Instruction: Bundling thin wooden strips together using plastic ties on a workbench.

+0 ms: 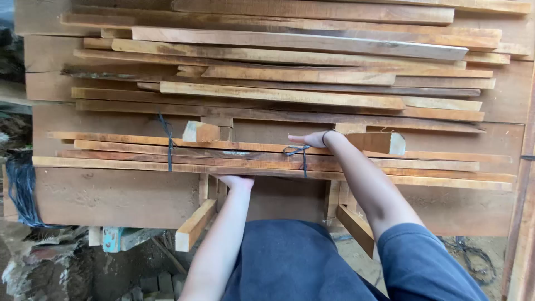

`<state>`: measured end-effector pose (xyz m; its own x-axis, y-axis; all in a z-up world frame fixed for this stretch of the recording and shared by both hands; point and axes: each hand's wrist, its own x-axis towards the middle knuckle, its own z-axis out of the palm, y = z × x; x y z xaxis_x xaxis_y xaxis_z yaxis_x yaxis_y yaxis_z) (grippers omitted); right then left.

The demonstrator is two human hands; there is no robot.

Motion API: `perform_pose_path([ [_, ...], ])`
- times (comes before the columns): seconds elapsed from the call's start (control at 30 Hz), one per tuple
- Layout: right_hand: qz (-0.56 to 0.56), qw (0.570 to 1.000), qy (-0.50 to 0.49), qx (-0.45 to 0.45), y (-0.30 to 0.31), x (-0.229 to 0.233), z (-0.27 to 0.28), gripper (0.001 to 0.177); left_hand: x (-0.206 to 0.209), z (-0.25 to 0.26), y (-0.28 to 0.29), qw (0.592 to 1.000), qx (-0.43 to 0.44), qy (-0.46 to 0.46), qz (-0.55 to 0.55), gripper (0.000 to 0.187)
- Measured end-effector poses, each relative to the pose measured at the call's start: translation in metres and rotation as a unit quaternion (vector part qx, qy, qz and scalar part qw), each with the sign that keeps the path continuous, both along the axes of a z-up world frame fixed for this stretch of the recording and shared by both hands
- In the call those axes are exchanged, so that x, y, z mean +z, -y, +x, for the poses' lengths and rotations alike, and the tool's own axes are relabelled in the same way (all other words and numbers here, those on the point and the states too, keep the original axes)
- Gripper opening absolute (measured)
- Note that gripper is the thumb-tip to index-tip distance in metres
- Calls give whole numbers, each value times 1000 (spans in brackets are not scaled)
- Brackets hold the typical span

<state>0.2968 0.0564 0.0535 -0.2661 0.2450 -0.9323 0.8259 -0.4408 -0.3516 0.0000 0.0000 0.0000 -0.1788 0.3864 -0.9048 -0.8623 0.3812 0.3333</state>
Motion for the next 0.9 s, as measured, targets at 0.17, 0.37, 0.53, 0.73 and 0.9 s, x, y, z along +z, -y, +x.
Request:
perform_pose_path([
  [0.17,27,999,17,-19,4,44,9,105,13,-7,5,999,-16,-2,32,86],
  [0.37,86,992,-46,-86,25,169,14,98,-12,-63,27,997,-35,-1,76,88],
  [0.53,100,994,25,-42,42,198,31,82,-1,-80,40,993,-64,2,103,90],
  [0.73,141,983,82,-88,92,264,43,85,12,-81,49,986,-103,2,131,92],
  [0.9,152,971,101,-153,158,300,65,76,23,-53,66,979,-143,4,143,95],
])
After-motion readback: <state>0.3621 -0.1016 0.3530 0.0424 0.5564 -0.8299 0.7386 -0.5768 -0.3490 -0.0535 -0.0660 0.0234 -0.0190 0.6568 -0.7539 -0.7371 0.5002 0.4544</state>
